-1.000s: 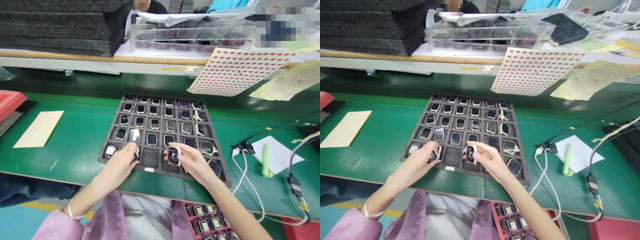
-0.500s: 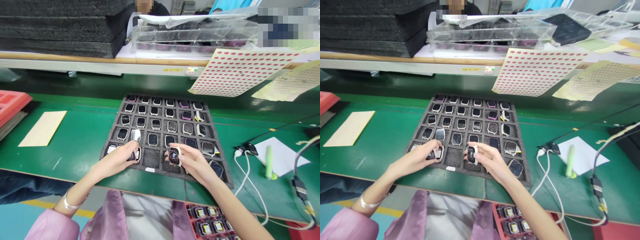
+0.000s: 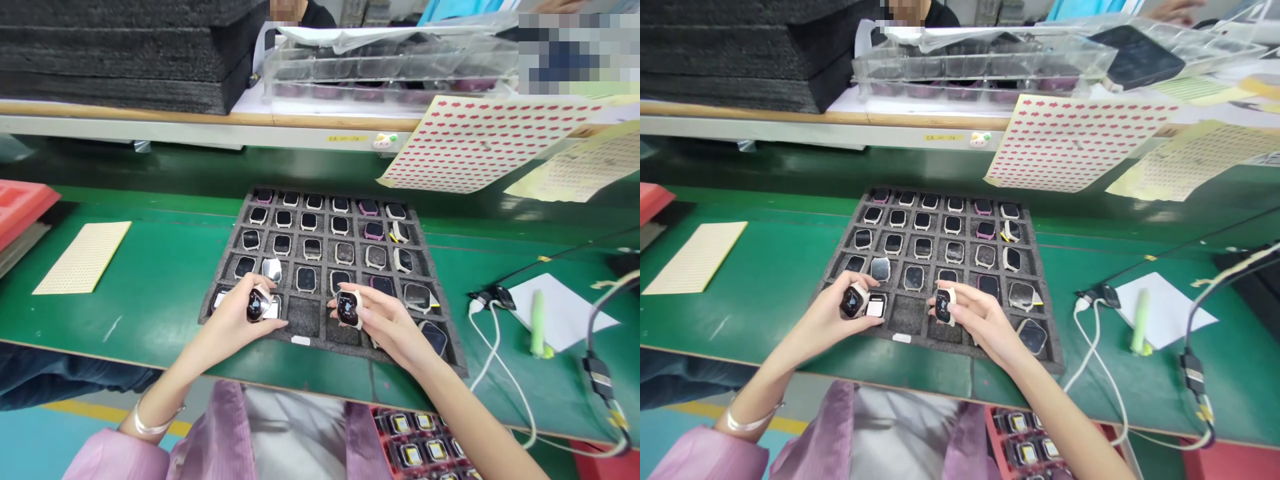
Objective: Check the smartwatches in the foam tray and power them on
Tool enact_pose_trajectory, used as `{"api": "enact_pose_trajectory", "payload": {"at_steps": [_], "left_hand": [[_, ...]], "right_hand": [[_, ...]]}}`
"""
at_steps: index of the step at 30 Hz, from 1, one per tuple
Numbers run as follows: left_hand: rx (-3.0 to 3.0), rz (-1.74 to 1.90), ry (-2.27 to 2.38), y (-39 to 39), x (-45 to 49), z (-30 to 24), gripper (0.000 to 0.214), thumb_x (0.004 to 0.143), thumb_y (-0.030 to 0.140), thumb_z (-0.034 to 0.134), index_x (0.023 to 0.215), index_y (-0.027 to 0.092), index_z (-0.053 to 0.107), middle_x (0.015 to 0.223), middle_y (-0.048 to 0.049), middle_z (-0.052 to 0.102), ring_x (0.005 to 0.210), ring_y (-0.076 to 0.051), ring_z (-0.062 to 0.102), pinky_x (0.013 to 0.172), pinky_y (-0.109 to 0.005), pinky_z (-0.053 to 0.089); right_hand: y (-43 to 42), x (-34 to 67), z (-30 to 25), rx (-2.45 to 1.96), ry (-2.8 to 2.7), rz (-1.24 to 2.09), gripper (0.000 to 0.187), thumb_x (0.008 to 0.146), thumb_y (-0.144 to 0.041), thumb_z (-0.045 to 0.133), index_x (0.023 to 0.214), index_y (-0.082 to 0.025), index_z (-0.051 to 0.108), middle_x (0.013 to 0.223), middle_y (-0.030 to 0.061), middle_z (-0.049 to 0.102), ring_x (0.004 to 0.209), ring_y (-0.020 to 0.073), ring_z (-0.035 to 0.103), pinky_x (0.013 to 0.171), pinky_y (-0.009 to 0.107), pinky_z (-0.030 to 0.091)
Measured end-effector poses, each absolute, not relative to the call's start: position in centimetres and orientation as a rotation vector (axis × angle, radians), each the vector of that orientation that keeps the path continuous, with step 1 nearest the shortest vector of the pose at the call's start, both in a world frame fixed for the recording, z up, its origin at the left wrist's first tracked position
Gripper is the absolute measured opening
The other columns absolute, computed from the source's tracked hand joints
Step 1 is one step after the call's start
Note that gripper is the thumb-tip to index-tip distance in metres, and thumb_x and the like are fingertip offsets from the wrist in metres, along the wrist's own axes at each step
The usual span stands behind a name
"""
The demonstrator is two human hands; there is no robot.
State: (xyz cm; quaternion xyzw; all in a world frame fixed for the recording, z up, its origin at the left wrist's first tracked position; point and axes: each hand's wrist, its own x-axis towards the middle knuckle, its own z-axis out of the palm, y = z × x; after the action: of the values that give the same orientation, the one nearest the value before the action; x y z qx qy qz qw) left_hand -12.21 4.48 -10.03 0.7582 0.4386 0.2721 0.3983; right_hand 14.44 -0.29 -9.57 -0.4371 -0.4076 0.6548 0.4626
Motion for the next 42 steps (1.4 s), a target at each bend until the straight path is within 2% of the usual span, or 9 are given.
{"api": "enact_pose_trajectory", "payload": {"at_steps": [4, 7, 11, 16, 21, 26, 34, 42], "left_hand": [[1.589, 0.745, 1.0, 3.5, -9.3, -10.5, 0.024, 0.08, 0.023, 0.062, 0.096, 0.021, 0.045, 0.086, 0.0007, 0.056, 0.073, -0.013, 0.054, 0.069, -0.025, 0.045], [1.428, 0.766, 0.931, 2.8, -7.1, -10.9, 0.031, 0.08, 0.023, 0.061, 0.107, 0.022, 0.046, 0.074, 0.0036, 0.051, 0.064, -0.012, 0.051, 0.062, -0.023, 0.044], [1.282, 0.732, 0.891, 2.2, -5.7, -11.2, 0.042, 0.078, 0.023, 0.061, 0.118, 0.022, 0.045, 0.078, 0.0023, 0.05, 0.064, -0.012, 0.052, 0.057, -0.022, 0.047], [1.226, 0.713, 0.869, 2.0, -5.2, -11.8, 0.042, 0.079, 0.021, 0.057, 0.119, 0.02, 0.044, 0.079, 0.0023, 0.049, 0.062, -0.01, 0.049, 0.055, -0.02, 0.045], [1.321, 0.716, 0.888, 1.9, -5.0, -12.1, 0.039, 0.079, 0.014, 0.051, 0.117, 0.02, 0.046, 0.088, 0.0006, 0.054, 0.062, -0.01, 0.049, 0.058, -0.022, 0.044], [1.327, 0.731, 0.873, 1.6, -4.8, -12.7, 0.042, 0.079, 0.015, 0.053, 0.12, 0.022, 0.045, 0.1, -0.0027, 0.057, 0.07, -0.012, 0.055, 0.062, -0.023, 0.044], [1.372, 0.783, 0.843, 1.5, -4.7, -13.0, 0.038, 0.078, 0.01, 0.052, 0.115, 0.02, 0.048, 0.105, -0.0039, 0.06, 0.095, -0.017, 0.056, 0.085, -0.028, 0.044], [1.364, 0.776, 0.835, 1.2, -4.8, -12.9, 0.036, 0.08, 0.012, 0.052, 0.114, 0.02, 0.047, 0.105, -0.0043, 0.059, 0.095, -0.018, 0.056, 0.08, -0.026, 0.044]], "right_hand": [[-0.1, 14.2, -9.2, -1.069, -1.036, 1.595, 0.039, 0.081, -0.034, 0.072, 0.118, -0.022, 0.063, 0.103, 0.0105, 0.071, 0.097, 0.0252, 0.066, 0.088, 0.04, 0.052], [-0.1, 14.1, -9.1, -1.085, -1.079, 1.559, 0.039, 0.081, -0.034, 0.072, 0.118, -0.023, 0.064, 0.103, 0.0101, 0.071, 0.098, 0.0261, 0.066, 0.092, 0.042, 0.05], [-0.3, 14.0, -9.3, -1.11, -1.111, 1.512, 0.038, 0.081, -0.033, 0.072, 0.117, -0.022, 0.064, 0.104, 0.0094, 0.071, 0.099, 0.0263, 0.066, 0.095, 0.043, 0.048], [-0.7, 14.2, -9.8, -1.109, -1.118, 1.497, 0.036, 0.08, -0.03, 0.073, 0.115, -0.022, 0.066, 0.103, 0.0081, 0.071, 0.098, 0.0245, 0.066, 0.092, 0.039, 0.05], [-1.0, 14.4, -9.8, -1.158, -1.173, 1.49, 0.039, 0.078, -0.029, 0.075, 0.115, -0.02, 0.067, 0.098, 0.0083, 0.072, 0.092, 0.0244, 0.067, 0.078, 0.035, 0.057], [-1.1, 14.4, -9.7, -1.172, -1.191, 1.466, 0.04, 0.076, -0.029, 0.076, 0.115, -0.021, 0.067, 0.098, 0.0078, 0.072, 0.088, 0.0224, 0.068, 0.075, 0.032, 0.058], [-1.1, 14.2, -9.8, -1.162, -1.181, 1.492, 0.038, 0.076, -0.029, 0.077, 0.112, -0.021, 0.069, 0.098, 0.0072, 0.072, 0.088, 0.0219, 0.068, 0.075, 0.031, 0.057], [-1.2, 14.2, -9.6, -1.144, -1.174, 1.493, 0.037, 0.076, -0.028, 0.076, 0.112, -0.021, 0.069, 0.097, 0.0071, 0.072, 0.088, 0.0221, 0.068, 0.076, 0.032, 0.057]]}}
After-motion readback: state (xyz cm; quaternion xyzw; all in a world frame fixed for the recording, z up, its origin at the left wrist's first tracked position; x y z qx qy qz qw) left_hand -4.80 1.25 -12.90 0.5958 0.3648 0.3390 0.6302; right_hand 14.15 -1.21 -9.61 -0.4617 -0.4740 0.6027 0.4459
